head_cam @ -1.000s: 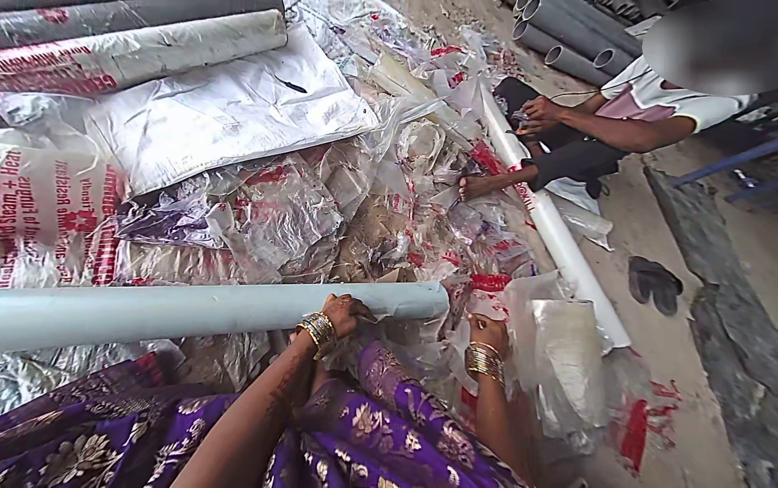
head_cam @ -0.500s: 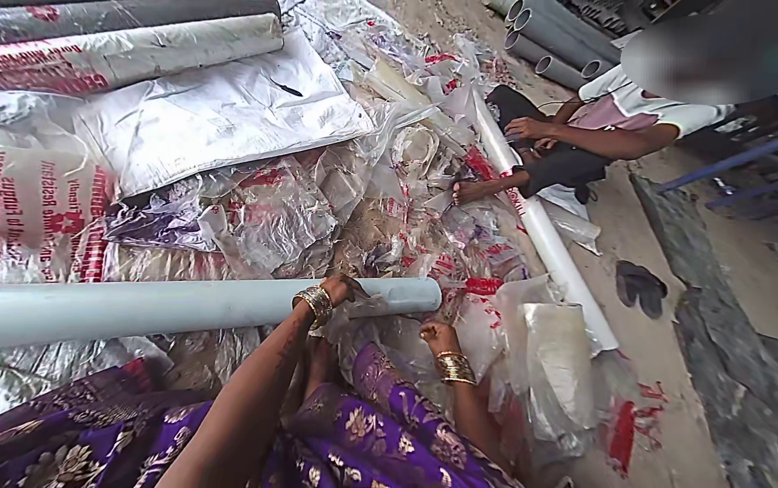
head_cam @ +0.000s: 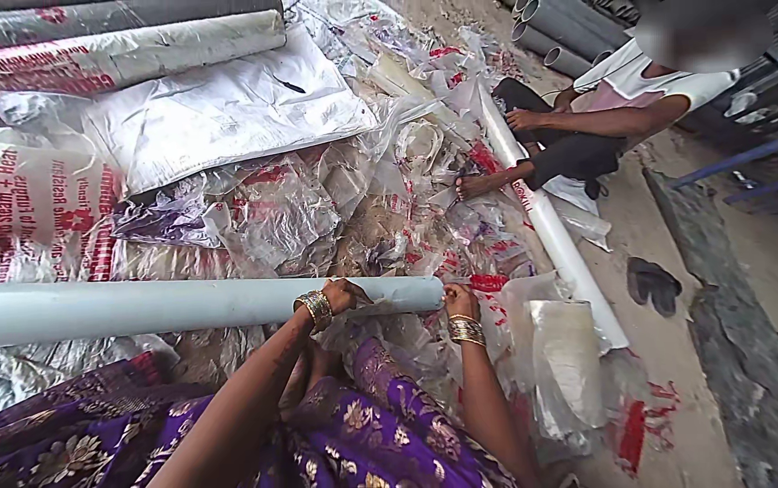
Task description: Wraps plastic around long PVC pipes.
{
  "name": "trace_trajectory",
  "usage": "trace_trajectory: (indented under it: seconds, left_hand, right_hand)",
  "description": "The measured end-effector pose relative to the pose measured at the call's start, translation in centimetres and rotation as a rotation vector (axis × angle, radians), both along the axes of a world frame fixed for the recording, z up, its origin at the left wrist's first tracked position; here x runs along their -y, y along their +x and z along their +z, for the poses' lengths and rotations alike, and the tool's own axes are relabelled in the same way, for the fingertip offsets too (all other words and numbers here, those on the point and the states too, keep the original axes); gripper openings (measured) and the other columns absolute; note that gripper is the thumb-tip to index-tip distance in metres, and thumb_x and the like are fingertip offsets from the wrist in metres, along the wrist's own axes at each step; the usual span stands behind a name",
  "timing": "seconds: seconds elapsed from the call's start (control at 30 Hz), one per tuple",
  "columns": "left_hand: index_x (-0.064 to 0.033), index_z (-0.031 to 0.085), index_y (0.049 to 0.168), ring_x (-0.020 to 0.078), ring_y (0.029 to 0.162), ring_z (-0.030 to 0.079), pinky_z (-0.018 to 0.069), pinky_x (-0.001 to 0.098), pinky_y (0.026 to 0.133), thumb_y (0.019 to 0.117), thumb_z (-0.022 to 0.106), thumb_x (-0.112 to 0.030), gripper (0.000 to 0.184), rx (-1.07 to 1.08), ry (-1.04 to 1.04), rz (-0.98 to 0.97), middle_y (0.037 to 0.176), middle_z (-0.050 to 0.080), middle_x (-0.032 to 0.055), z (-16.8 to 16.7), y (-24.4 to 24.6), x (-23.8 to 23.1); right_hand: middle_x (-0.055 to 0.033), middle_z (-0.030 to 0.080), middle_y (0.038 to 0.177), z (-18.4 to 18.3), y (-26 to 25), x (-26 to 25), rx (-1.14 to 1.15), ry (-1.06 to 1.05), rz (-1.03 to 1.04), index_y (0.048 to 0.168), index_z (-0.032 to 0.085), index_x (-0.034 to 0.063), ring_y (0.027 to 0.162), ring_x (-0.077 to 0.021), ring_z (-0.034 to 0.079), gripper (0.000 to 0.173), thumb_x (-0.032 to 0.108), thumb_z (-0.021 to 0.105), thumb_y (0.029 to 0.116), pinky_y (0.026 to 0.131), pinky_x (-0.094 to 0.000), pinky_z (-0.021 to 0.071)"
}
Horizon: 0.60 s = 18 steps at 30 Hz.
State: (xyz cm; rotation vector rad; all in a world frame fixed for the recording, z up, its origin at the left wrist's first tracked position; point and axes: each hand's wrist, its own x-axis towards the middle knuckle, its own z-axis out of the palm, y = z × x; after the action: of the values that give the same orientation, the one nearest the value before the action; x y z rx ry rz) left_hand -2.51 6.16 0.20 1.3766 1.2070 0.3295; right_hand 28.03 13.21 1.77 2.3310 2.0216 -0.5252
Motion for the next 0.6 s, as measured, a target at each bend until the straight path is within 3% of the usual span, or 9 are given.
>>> trace_trajectory:
  seconds: [0.13,0.3,0.43,0.6]
  left_hand:
    - [-0.0070,0.074,0.123,0.0343,0.130,0.054,0.0235,0.0621,0.113,0.0935,0.050,0.004,0.039,-0.002,0.004,-0.004,0.128,0.069,0.0184,0.0,0.0,0.0]
    - [-0.0086,0.075,0.123,0.0332,0.131,0.054,0.0217,0.0619,0.115,0.0933,0.050,0.003,0.040,0.007,0.003,-0.011,0.129,0.069,0.0171,-0.2,-0.1,-0.1]
    - [-0.0085,0.075,0.123,0.0346,0.131,0.054,0.0224,0.0626,0.113,0.0936,0.051,0.004,0.040,-0.005,0.009,-0.014,0.130,0.069,0.0178,-0.1,-0.1,0.0]
    - [-0.0093,0.073,0.127,0.0358,0.133,0.053,0.0224,0.0621,0.114,0.0970,0.050,0.003,0.040,-0.052,0.000,-0.063,0.133,0.067,0.0186,0.8,-0.1,0.1]
  right_hand:
    - [-0.0214,0.067,0.129,-0.5,0.4,0.3,-0.007,0.035,-0.003,0.119,0.073,0.0020,0.121,-0.0392,0.063,0.024,0.005,0.065,0.0971,0.103,-0.0565,0.0480]
    - [-0.0215,0.072,0.117,-6.3,3.4,-0.6,-0.035,0.279,0.043,0.106,0.078,0.0032,0.112,-0.0372,0.069,0.019,0.007,0.065,0.0922,0.099,-0.0530,0.0511]
    - [-0.0240,0.068,0.126,-1.3,0.7,0.4,0.020,0.071,0.057,0.113,0.074,-0.0018,0.121,-0.0411,0.064,0.020,0.004,0.062,0.0984,0.104,-0.0561,0.0476]
    - [-0.0269,0.067,0.121,-1.5,1.0,0.6,-0.078,0.143,0.022,0.112,0.071,-0.0061,0.115,-0.0413,0.064,0.019,0.001,0.066,0.0949,0.102,-0.0557,0.0482]
